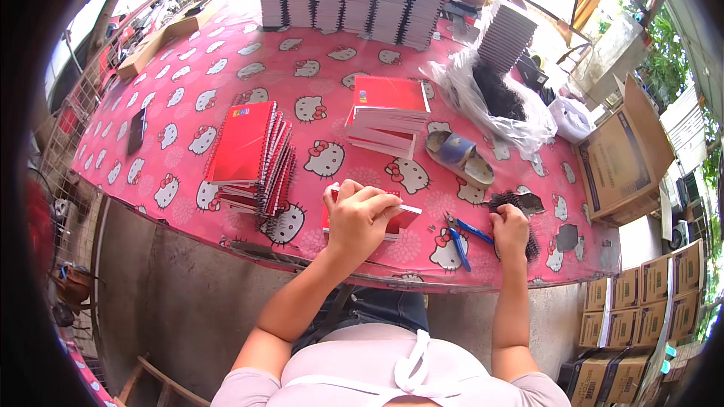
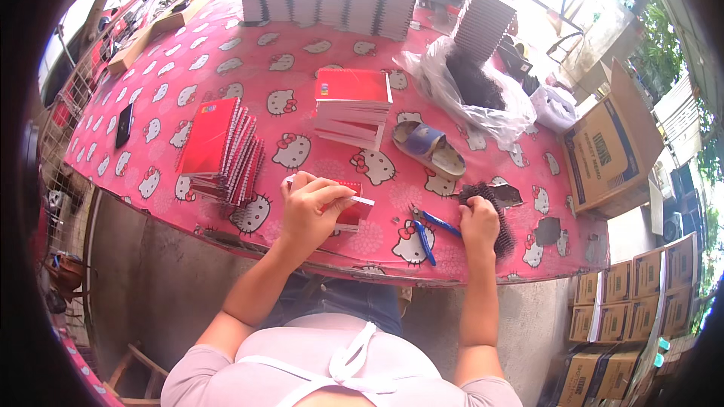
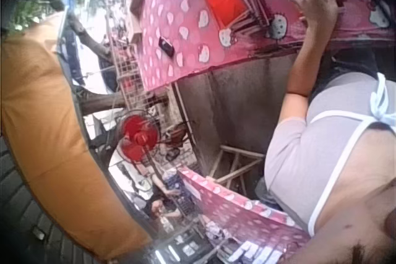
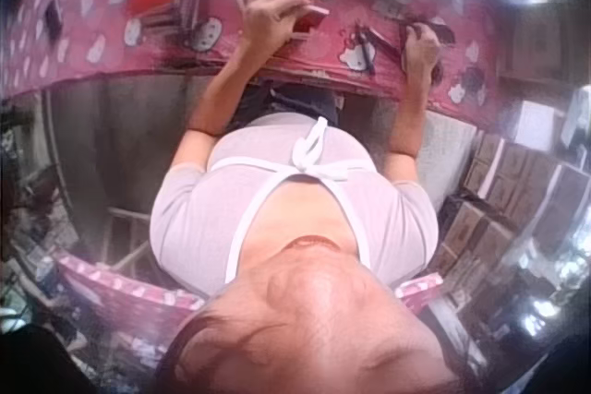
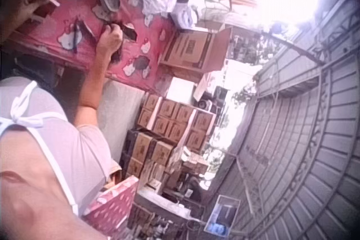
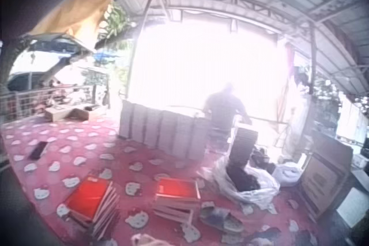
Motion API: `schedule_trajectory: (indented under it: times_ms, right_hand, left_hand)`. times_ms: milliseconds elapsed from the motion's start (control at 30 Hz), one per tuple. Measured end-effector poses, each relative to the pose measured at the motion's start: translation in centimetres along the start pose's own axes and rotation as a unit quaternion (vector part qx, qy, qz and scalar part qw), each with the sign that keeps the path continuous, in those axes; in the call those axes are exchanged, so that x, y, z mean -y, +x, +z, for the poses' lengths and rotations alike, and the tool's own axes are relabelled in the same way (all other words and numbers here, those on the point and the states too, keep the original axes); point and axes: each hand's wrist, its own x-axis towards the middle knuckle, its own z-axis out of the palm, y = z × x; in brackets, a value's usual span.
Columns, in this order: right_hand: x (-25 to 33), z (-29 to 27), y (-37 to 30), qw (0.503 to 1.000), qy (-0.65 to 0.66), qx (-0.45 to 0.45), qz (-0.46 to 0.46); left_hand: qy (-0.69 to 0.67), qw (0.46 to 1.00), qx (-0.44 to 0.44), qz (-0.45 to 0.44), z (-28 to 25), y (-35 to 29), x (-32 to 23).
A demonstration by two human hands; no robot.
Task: The person prepares notebooks by applying tape to the spiral bindings and trimming the excess tape with scissors. The person then stacks the finished notebooks together.
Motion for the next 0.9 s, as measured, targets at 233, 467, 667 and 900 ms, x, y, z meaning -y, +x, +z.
schedule_trajectory:
  times_ms: [233,467,667,900]
  right_hand:
    - [4.8,-1.6,-0.1,0.977,0.040,-0.133,-0.162]
    - [14.2,-0.4,-4.0,0.899,0.397,0.102,-0.156]
    - [15.1,-1.9,-2.7,0.908,0.381,0.106,-0.135]
    - [14.8,-1.4,-1.9,0.848,0.481,0.200,-0.101]
  left_hand:
    - [0.009,1.000,0.004,-0.001,-0.6,0.2,-0.7]
    - [-0.004,1.000,0.010,-0.006,-0.2,-0.3,-0.3]
    - [-0.015,1.000,0.002,-0.018,-0.1,-0.4,-0.3]
    - [-0.027,1.000,0.000,-0.015,0.0,-0.4,0.0]
